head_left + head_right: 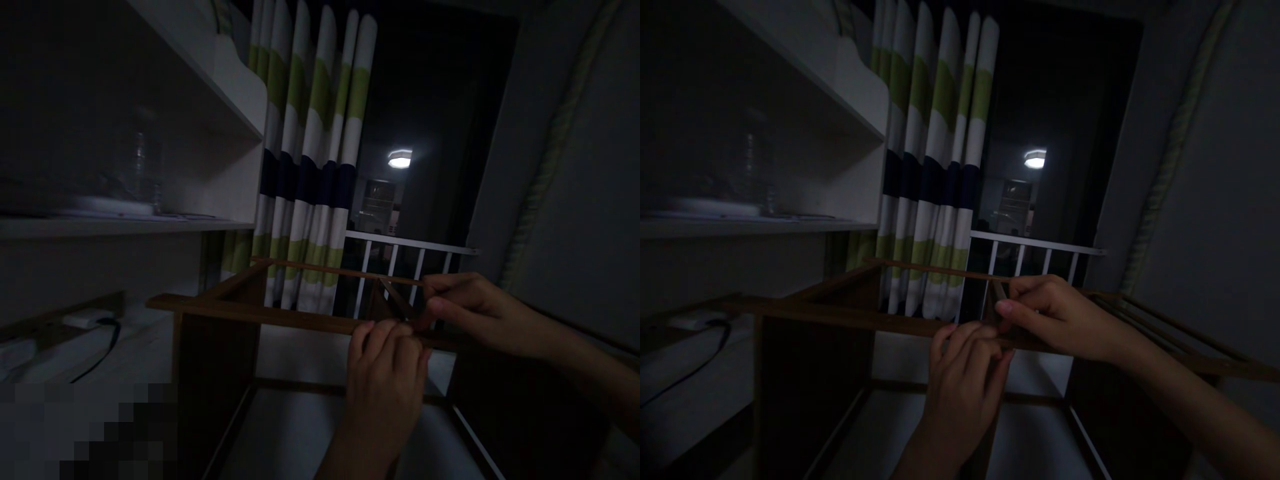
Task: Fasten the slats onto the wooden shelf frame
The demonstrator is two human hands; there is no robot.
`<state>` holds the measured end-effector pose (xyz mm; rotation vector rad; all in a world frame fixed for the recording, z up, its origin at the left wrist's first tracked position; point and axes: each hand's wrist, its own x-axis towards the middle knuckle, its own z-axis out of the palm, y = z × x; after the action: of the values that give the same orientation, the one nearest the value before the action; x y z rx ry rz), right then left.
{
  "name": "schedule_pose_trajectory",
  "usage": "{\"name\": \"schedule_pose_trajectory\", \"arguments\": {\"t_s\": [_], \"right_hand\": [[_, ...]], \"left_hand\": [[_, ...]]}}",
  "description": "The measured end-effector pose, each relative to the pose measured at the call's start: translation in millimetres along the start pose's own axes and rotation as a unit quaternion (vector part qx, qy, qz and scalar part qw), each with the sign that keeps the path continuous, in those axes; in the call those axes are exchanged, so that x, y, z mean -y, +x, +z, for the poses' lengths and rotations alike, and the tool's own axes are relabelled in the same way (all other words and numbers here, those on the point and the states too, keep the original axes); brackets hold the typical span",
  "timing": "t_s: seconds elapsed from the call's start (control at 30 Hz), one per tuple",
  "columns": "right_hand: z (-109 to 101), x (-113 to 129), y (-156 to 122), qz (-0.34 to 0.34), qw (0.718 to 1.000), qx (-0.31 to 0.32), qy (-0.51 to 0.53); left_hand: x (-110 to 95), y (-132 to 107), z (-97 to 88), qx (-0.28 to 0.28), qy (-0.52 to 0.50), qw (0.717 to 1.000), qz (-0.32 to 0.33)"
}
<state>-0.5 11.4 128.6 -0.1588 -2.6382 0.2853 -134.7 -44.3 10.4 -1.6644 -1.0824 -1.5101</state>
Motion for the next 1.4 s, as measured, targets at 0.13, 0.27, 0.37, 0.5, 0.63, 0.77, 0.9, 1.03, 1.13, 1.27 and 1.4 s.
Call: {"name": "schedule_pose_trajectory", "arguments": {"t_s": [0.13,0.27,0.37,0.5,0.63,0.77,0.9,1.03,1.13,1.27,1.4], "right_hand": [[-1,-1,2,0.004,1.0,-0.003,0.015],[-3,-3,2,0.027,0.999,-0.008,0.017],[-7,-6,-3,0.046,0.999,-0.02,0.009],[-11,-11,-14,0.066,0.998,-0.017,0.002],[-12,-8,-20,0.032,0.998,0.026,0.039],[-10,2,-17,-0.02,0.995,0.049,0.08],[-4,6,-7,-0.044,0.994,0.049,0.085],[2,3,2,-0.054,0.992,0.037,0.109],[4,-2,5,-0.057,0.988,0.03,0.137],[4,-9,3,-0.021,0.989,0.018,0.145],[4,-14,2,0.011,0.993,-0.007,0.117]], "left_hand": [[-1,0,-0.5,0.0,0.0,1.0,-0.005],[-2,1,-1.3,-0.007,0.0,1.0,-0.005],[-2,1,0.0,-0.012,0.004,1.0,-0.005],[-1,-1,2.1,-0.015,-0.002,1.0,0.003],[0,-3,2.1,-0.001,0.003,1.0,0.007],[2,-3,1.8,0.002,0.018,1.0,0.02],[3,-5,3.9,0.001,0.03,0.999,0.027],[4,-10,7.6,-0.02,0.052,0.998,0.037],[4,-13,9.3,-0.038,0.06,0.997,0.037],[4,-16,10.7,-0.036,0.062,0.997,0.035],[3,-17,11.1,-0.025,0.053,0.998,0.021]]}}
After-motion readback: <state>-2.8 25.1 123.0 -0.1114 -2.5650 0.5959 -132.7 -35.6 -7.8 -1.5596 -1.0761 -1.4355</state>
